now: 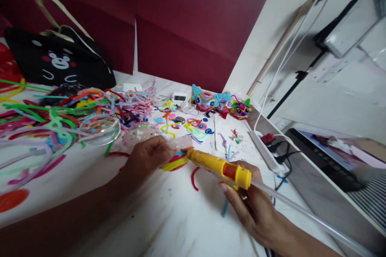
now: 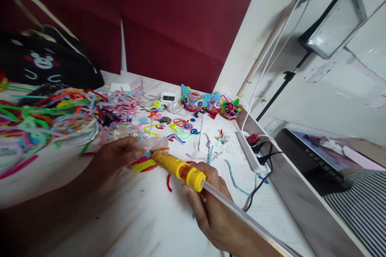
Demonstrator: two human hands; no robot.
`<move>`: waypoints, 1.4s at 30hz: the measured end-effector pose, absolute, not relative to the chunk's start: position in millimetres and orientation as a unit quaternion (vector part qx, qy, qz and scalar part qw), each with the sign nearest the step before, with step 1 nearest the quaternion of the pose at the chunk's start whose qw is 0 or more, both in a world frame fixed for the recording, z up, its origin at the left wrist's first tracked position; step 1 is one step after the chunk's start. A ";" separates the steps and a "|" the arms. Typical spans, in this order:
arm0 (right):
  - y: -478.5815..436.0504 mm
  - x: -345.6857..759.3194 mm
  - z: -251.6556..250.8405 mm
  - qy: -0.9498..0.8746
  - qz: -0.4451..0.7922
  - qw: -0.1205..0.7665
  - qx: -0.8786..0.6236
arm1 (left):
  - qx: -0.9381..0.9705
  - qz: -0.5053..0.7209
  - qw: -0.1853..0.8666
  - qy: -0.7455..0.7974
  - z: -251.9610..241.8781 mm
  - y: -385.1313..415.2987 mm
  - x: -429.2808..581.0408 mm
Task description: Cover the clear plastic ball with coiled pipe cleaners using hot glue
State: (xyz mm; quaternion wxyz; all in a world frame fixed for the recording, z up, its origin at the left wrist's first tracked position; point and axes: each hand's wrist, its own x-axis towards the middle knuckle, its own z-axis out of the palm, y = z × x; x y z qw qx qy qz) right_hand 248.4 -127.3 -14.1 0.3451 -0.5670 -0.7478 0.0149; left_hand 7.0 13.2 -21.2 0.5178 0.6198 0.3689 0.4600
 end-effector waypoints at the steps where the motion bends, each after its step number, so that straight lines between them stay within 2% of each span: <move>1: -126.6 248.5 -13.3 -0.749 0.017 0.346 -0.565 | 0.620 0.462 0.516 0.368 -20.9 13.1 7.2; 42: -124.9 248.3 -6.9 -0.781 -0.002 0.341 -0.522 | 0.603 0.456 0.530 0.384 -19.1 9.9 9.7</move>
